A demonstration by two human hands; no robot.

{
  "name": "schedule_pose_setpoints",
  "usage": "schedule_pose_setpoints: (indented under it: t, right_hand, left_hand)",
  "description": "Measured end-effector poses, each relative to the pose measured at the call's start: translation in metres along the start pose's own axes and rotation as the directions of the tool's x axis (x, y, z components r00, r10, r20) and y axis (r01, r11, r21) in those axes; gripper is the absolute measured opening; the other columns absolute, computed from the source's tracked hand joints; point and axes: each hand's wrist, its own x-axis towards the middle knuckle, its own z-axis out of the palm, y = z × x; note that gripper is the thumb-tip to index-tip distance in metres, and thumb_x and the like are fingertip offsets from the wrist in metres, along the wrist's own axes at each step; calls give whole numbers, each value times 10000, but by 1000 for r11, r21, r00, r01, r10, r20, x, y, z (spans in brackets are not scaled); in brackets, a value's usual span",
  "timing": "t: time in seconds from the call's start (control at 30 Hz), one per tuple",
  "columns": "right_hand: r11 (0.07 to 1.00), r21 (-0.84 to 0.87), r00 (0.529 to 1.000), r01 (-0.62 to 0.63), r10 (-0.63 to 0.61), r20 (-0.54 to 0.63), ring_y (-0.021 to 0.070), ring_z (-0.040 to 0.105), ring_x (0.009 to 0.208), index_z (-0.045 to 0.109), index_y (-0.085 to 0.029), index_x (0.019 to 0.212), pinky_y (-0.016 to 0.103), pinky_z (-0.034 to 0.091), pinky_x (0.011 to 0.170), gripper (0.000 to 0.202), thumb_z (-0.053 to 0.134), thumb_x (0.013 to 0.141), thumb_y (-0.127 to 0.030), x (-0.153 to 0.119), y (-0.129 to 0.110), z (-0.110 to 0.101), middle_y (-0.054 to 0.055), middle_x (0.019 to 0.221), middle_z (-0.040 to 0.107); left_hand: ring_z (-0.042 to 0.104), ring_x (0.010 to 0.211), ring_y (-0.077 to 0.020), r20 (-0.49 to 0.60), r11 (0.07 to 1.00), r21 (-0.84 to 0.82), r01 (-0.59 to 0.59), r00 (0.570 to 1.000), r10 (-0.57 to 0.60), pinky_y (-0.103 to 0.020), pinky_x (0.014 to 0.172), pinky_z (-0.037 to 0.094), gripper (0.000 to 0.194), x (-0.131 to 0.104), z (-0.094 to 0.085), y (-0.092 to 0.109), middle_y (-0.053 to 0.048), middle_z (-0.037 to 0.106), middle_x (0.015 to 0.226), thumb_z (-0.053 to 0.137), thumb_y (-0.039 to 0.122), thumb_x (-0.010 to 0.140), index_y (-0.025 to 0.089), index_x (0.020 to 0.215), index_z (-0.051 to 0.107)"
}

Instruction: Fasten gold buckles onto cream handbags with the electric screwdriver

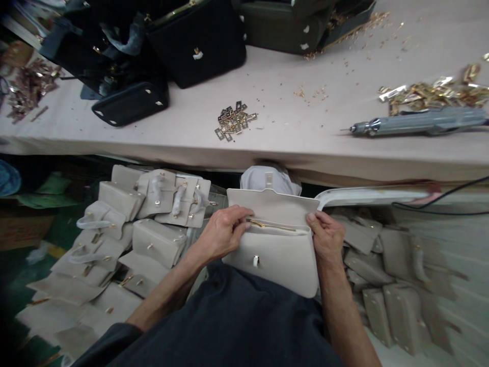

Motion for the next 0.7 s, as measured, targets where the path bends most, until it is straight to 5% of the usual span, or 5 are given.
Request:
schedule_pose_setpoints:
  t: [0.43,0.57,0.7]
  right_hand:
    - [987,3,984,160,-160,82,175,593,577,791,-172,805,277,470,536,396,857,699,-548,-7,-37,-41,41,690,701]
    - [969,-26,967,246,-243,78,168,582,559,779,-184,739,275,463,532,348,874,687,-515,-10,-31,-53,32,660,698]
    - [951,-22,948,307,-304,89,170,571,544,781,-211,729,281,462,519,337,872,690,-533,-12,-30,-62,24,639,691]
  left_hand:
    - [692,844,-270,233,938,269,-216,960,154,-388,734,548,180,18,0,52,-120,635,1098,518,290,1014,173,1063,646]
    - [689,830,-272,213,948,209,-238,958,194,-375,700,524,128,13,-4,59,-114,660,1038,560,255,973,162,966,648]
    - [655,776,-232,75,991,-32,-132,988,134,-326,679,478,59,7,1,57,-53,665,839,690,195,850,170,856,637]
